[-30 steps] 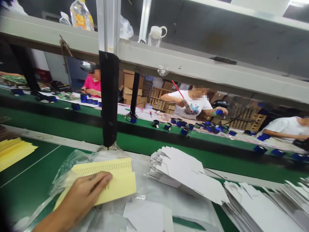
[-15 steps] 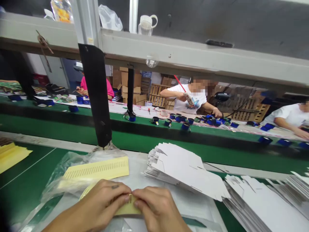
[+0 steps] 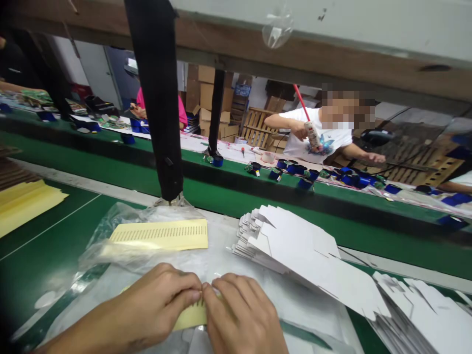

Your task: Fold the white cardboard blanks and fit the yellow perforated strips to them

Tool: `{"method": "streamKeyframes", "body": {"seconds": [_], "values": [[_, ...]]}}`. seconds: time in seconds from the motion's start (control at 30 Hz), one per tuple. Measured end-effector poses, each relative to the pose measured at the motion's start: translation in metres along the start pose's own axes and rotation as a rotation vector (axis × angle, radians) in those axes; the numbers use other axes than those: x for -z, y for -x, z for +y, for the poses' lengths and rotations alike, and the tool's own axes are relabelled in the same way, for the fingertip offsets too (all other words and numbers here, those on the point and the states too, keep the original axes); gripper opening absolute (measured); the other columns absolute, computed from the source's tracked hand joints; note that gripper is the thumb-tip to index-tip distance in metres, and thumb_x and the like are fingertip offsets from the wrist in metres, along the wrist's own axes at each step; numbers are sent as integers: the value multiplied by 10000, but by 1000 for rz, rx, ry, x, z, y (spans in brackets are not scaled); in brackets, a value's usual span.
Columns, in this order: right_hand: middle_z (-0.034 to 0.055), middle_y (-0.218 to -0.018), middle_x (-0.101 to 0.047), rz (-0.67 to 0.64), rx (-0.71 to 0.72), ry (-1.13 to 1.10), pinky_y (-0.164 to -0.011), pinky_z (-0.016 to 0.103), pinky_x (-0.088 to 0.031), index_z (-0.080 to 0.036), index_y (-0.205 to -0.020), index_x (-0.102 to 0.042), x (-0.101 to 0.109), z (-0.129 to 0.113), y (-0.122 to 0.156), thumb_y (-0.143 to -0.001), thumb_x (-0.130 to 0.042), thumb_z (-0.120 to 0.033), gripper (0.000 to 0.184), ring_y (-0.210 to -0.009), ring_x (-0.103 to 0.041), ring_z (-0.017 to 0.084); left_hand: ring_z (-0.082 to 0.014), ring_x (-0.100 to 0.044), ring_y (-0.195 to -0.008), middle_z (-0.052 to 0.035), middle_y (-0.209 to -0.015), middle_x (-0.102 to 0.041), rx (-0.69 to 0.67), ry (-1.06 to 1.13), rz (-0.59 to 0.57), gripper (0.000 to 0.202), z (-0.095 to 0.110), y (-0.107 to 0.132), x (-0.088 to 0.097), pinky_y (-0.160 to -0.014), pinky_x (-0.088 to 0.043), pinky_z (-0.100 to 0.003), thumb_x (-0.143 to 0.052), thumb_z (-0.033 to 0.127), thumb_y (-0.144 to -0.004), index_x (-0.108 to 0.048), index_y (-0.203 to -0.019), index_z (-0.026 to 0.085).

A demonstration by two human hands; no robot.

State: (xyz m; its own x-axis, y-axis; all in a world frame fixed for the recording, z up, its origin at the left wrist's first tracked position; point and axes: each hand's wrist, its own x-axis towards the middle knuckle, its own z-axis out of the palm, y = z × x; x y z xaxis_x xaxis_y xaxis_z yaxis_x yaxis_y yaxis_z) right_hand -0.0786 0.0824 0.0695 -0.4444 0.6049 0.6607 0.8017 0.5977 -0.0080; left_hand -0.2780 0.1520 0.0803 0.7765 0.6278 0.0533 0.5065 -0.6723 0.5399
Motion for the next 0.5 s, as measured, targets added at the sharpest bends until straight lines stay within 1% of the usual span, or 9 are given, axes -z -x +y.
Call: {"method": "streamKeyframes", "body": {"seconds": [0.07,0.13,0.2,0.23,0.3,0.33,0.4,0.43,0.5], "values": [[92,-958,-792,1,69,139,-717,384,-588,-162,-1025,-714,2,0,1,-875,-602,-68,209,-855,-754,267,-171,-604,-655,15,-642,-607,2,66,9,273,0,-2,0,-611,-385,-269,-424,184,-962,-572,-734,207],[98,-1006,-796,-24,129,210,-750,414,-595,-162,-1034,-714,3,0,4,-879,-600,-71,213,-894,-758,287,-154,-581,-605,20,-594,-573,44,150,7,304,1,-3,1,-558,-357,-259,-433,193,-956,-541,-672,197],[92,-1030,-794,-49,159,175,-766,390,-599,-166,-1029,-708,3,-1,6,-875,-597,-50,222,-922,-752,271,-132,-540,-558,34,-564,-530,108,263,-23,320,2,-4,3,-502,-321,-243,-457,220,-954,-523,-642,191],[87,-1034,-792,-53,144,116,-761,364,-601,-174,-1016,-701,4,-1,7,-870,-597,-38,225,-927,-747,255,-122,-528,-546,42,-565,-527,134,319,-53,315,3,-5,3,-484,-310,-232,-470,233,-955,-537,-650,189],[77,-1030,-782,-36,41,-78,-754,321,-604,-197,-981,-680,7,-1,9,-867,-595,-32,218,-929,-735,228,-115,-547,-566,49,-602,-565,136,357,-93,279,5,-3,4,-484,-320,-211,-479,232,-958,-596,-708,193],[73,-1026,-774,-20,-47,-197,-762,313,-608,-211,-960,-666,9,0,10,-876,-590,-45,200,-935,-731,222,-120,-574,-595,46,-631,-595,101,315,-100,254,6,-2,4,-504,-342,-210,-483,214,-958,-619,-744,195],[64,-1020,-762,5,-277,-412,-776,300,-616,-236,-916,-654,14,4,11,-909,-593,-111,139,-951,-730,221,-134,-621,-641,40,-681,-638,-27,145,-102,209,11,2,5,-574,-394,-228,-515,157,-950,-620,-772,189],[59,-1012,-760,17,-399,-485,-768,289,-619,-245,-894,-661,16,7,12,-925,-602,-159,109,-951,-734,222,-137,-632,-643,42,-686,-645,-105,48,-116,204,13,4,5,-607,-413,-242,-544,128,-942,-602,-754,183],[52,-967,-759,17,-605,-552,-707,257,-612,-250,-844,-690,15,14,15,-937,-630,-259,111,-905,-741,220,-142,-647,-642,50,-690,-653,-247,-106,-165,218,18,9,3,-649,-436,-266,-633,110,-918,-561,-723,177]]}}
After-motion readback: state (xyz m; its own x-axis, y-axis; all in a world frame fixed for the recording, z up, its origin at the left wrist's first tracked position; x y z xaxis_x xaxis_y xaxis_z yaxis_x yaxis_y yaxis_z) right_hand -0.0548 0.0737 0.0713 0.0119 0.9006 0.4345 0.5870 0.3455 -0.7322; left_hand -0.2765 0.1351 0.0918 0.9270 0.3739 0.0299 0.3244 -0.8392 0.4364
